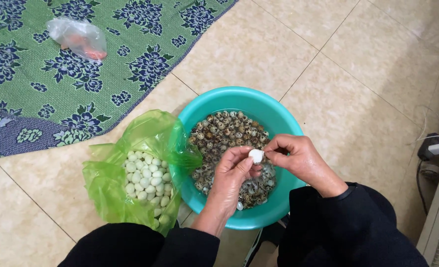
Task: Peeling quail eggs by hand and placing the peeled eggs into a plastic bag
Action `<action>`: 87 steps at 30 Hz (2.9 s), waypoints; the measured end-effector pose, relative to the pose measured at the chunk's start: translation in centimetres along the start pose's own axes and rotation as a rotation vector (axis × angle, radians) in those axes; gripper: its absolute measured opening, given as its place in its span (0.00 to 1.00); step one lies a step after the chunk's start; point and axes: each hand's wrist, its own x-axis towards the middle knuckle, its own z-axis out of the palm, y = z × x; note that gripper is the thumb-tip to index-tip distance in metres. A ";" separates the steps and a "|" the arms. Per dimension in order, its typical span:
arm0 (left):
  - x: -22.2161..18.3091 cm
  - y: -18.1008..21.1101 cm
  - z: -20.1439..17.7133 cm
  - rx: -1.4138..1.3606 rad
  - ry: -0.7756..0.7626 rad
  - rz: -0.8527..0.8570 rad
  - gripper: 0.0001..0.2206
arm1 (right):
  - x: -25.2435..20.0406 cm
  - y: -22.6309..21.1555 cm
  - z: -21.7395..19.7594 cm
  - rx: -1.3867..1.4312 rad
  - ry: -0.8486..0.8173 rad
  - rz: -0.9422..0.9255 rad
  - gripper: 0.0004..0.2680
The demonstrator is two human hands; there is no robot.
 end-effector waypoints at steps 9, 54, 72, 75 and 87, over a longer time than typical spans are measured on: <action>-0.3 0.4 0.7 0.100 0.081 0.016 0.16 | -0.3 -1.1 1.0 -0.070 -0.029 -0.131 0.03; 1.5 -2.2 -0.3 -0.037 0.116 -0.039 0.17 | 1.0 4.2 0.2 0.200 0.042 0.159 0.06; 1.1 -0.9 0.1 0.011 0.113 -0.041 0.15 | 0.7 3.2 0.3 0.266 0.080 0.174 0.05; 0.9 -0.5 0.4 -0.059 0.104 -0.007 0.15 | 0.8 3.0 0.1 0.281 0.116 0.156 0.05; 0.3 0.8 -0.4 -0.347 0.059 -0.002 0.17 | 0.6 1.7 -0.3 0.368 0.189 0.121 0.05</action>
